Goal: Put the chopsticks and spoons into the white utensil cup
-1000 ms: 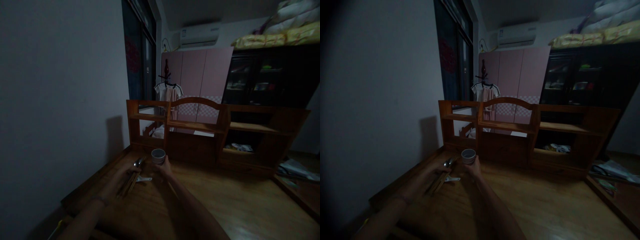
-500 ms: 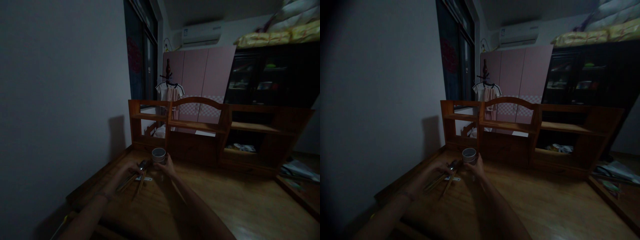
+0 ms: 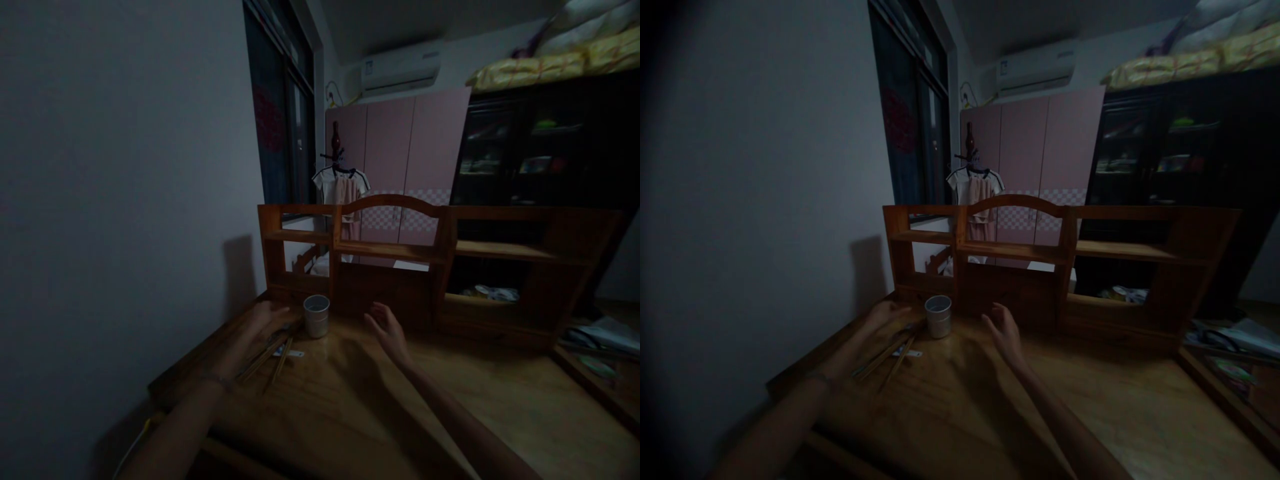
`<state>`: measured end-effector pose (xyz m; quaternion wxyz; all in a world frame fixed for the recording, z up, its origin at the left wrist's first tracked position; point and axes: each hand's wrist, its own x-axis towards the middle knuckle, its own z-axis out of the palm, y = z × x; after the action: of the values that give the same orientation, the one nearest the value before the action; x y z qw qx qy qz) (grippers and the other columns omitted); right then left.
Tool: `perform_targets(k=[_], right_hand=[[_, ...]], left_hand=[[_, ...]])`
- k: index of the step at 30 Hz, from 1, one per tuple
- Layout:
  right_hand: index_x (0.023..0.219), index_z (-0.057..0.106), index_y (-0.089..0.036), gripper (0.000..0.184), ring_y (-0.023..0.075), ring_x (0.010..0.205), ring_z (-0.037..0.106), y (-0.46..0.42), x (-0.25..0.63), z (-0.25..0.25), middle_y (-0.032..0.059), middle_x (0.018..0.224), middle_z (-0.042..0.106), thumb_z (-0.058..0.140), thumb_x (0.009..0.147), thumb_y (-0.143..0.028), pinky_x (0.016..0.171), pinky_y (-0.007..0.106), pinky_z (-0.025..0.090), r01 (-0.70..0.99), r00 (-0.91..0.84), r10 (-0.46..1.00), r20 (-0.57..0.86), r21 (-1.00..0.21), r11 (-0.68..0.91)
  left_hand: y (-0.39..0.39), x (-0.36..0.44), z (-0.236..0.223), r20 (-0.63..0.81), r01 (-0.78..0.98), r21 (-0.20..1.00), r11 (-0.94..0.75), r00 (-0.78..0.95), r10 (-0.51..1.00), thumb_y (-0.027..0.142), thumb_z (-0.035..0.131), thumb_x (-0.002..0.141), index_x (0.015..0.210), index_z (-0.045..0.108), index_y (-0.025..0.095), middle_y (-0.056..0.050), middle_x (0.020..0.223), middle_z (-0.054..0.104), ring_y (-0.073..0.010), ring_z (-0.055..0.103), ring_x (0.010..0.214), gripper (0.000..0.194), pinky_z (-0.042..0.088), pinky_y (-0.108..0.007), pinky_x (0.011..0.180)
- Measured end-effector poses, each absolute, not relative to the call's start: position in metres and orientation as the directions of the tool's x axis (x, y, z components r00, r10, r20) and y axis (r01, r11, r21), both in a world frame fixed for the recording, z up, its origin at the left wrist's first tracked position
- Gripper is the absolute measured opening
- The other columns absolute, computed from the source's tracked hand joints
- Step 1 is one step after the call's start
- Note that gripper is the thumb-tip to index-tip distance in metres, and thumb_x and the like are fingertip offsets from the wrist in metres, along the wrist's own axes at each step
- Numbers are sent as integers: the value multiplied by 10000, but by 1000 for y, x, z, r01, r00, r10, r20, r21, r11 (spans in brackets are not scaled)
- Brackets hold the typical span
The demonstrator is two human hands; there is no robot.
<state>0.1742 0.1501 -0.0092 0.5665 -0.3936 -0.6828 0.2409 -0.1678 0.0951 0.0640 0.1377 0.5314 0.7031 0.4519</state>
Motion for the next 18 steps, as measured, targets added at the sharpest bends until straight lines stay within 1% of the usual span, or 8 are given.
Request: perform_targets(k=[2,4,6,8,10,12,15,18], right_hand=[[1069,609,-176,366,221,967,630,144,212,4,95,1046,660,530,885,-482,843,324,482,297,-14,804,595,-765,571],[920,630,-178,305,200,768,637,137,252,15,56,830,669,517,893,-460,699,289,470,341,21,809,587,-765,546],[802,605,-185,274,174,615,583,130,290,22,20,673,619,510,892,-426,587,265,418,380,47,811,583,-761,525],[701,557,-198,267,157,546,514,123,328,24,-1,594,551,511,881,-389,544,260,367,436,69,804,591,-743,508],[680,524,-213,267,155,516,465,115,365,21,-9,568,499,478,884,-379,523,265,340,524,71,793,604,-700,486],[693,509,-224,259,164,525,463,108,400,14,-3,584,490,436,894,-370,532,274,343,583,43,791,610,-658,476],[665,478,-228,243,175,538,487,101,442,-6,10,595,507,408,872,-334,556,287,356,650,19,789,614,-607,456],[653,459,-223,188,179,542,492,101,465,-30,11,589,503,411,820,-295,558,284,350,733,92,766,636,-564,380]], left_hand=[[102,-163,88,377,653,757,14,-454,808,388,670,770,577,539,172,-7,564,536,-177,521,643,319,299,-265,598],[105,-145,112,473,675,735,-55,-454,755,430,522,875,621,541,180,-18,604,553,-175,518,663,357,310,-263,622],[102,-112,129,551,685,715,-140,-428,716,450,411,928,668,536,184,-16,638,551,-166,517,680,392,334,-251,663],[91,-69,132,612,678,696,-236,-388,689,469,352,949,778,552,195,-13,686,558,-164,509,684,379,343,-247,681],[77,-27,119,671,594,677,-434,-257,696,422,432,927,849,570,204,-19,718,551,-175,507,690,270,345,-256,720],[69,7,91,677,532,607,-590,42,735,341,518,884,832,606,211,-43,752,558,-191,506,719,166,343,-270,780],[75,35,42,558,564,344,-751,520,647,220,531,852,844,623,206,-94,812,593,-227,529,786,93,348,-304,762],[97,45,4,432,638,88,-765,667,607,172,523,835,846,597,191,-101,825,607,-228,536,744,77,357,-321,670]])
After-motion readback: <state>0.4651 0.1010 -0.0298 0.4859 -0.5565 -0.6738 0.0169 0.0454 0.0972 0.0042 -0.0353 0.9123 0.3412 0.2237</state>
